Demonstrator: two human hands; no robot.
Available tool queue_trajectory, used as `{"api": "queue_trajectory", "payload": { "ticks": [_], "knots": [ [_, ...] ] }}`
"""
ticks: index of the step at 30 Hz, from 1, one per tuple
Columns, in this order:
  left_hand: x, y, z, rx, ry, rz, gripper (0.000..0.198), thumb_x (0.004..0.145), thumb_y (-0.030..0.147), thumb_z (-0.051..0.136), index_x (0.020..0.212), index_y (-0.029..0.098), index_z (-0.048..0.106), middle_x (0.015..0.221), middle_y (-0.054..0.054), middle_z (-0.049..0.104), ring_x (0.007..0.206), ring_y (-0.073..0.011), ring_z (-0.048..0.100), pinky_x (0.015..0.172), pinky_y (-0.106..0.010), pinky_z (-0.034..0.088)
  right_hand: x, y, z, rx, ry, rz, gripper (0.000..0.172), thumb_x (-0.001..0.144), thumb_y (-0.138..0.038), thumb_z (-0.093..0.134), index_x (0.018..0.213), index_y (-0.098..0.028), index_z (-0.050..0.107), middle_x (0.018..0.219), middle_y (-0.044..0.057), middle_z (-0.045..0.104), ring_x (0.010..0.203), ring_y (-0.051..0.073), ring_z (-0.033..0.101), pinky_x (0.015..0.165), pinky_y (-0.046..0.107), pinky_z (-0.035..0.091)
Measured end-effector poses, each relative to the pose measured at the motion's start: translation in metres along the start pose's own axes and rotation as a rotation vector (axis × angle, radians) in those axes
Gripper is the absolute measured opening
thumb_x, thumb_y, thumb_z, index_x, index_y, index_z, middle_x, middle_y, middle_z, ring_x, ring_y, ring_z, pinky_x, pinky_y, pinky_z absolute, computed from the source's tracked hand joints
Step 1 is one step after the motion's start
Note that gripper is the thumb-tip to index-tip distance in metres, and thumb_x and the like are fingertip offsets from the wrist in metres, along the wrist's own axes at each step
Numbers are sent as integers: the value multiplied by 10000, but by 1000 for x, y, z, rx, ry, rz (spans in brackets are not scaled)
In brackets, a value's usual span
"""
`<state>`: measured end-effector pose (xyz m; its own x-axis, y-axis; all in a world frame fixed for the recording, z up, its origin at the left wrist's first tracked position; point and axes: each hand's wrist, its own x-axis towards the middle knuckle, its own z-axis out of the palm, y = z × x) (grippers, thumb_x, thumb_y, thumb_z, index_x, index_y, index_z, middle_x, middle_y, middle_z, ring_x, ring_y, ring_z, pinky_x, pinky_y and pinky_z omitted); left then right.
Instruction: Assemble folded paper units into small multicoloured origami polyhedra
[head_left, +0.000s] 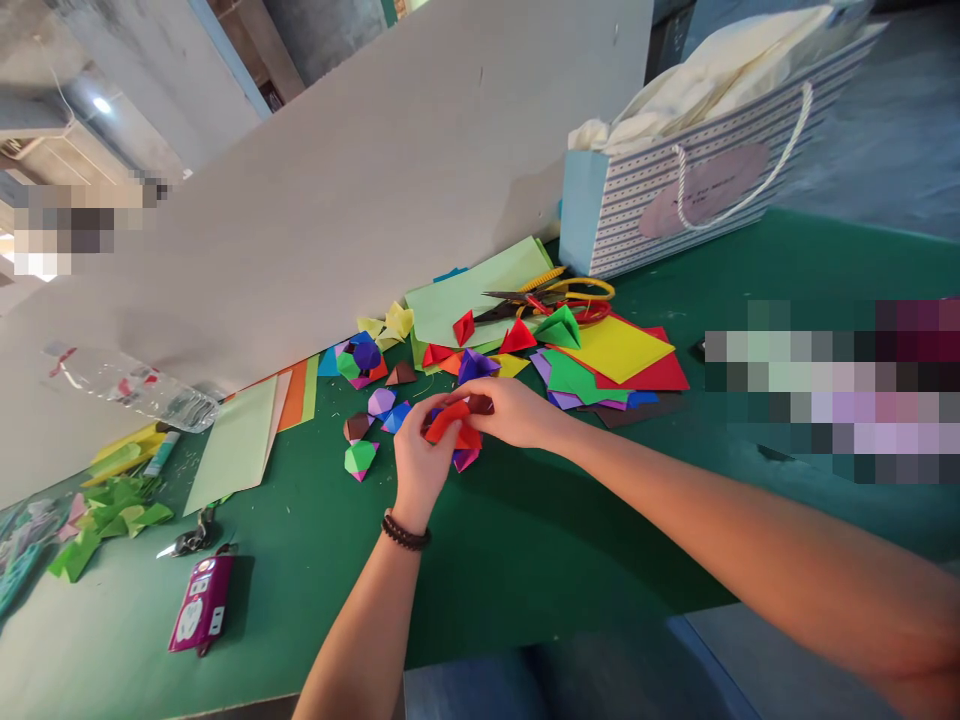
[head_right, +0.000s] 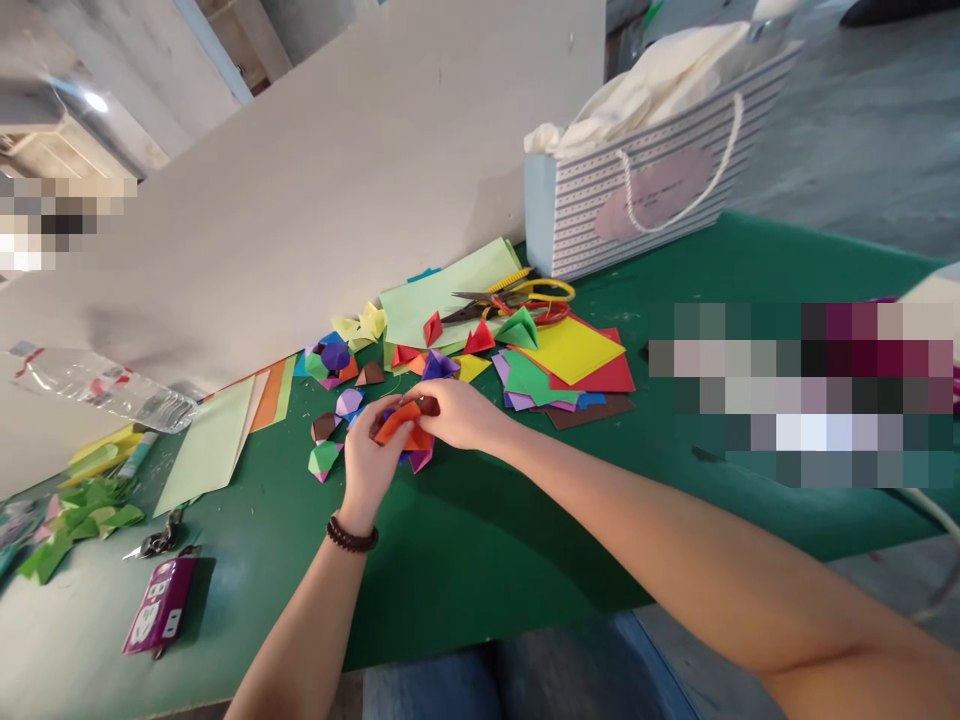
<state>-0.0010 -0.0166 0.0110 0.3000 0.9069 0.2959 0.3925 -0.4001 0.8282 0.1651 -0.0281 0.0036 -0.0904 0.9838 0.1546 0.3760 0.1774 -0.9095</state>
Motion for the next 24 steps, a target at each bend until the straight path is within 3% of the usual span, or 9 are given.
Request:
{"api": "queue_trajectory", "payload": {
  "ticks": [2, 5, 10, 15, 24],
  "knots": [
    [-1, -3, 3, -83, 74, -80, 337, 788, 212, 645, 1116, 173, 581, 1095, -99, 657, 947, -192, 646, 778, -304, 530, 0, 0, 2, 46, 51, 23, 331, 767, -106, 565, 1071, -198, 659, 824, 28, 710, 732, 161, 657, 632, 263, 485],
    [-1, -6, 6, -57, 136, -136, 249, 834, 254, 589, 1060, 153, 564, 1013, -96, 659, 845, -172, 648, 707, -282, 527, 0, -1, 4, 69, 55, 38, 357, 760, -96, 563, 1093, -196, 642, 835, 28, 712, 750, 160, 659, 655, 269, 493],
    [-1, -4, 3, 96, 112, -84, 114, 836, 189, 546, 934, 160, 597, 875, -56, 664, 746, -149, 634, 646, -248, 500, -4, -7, 6, 0, 13, 36, 348, 739, -100, 588, 1067, -198, 651, 826, 22, 700, 742, 158, 644, 653, 265, 472],
    [-2, 1, 2, 180, 114, -62, 181, 771, 101, 556, 927, 171, 617, 882, -39, 677, 781, -150, 647, 685, -242, 503, -5, -10, 7, -84, 38, 25, 360, 725, -73, 575, 1053, -193, 663, 802, 16, 678, 707, 148, 615, 630, 252, 445],
    [-2, 3, 1, 152, 100, -76, 259, 711, 69, 551, 939, 167, 626, 890, -34, 685, 788, -152, 645, 705, -248, 502, -4, -7, 9, -85, 51, -38, 393, 690, -54, 571, 1047, -193, 661, 932, 39, 700, 762, 150, 624, 661, 254, 457]
  ]
}}
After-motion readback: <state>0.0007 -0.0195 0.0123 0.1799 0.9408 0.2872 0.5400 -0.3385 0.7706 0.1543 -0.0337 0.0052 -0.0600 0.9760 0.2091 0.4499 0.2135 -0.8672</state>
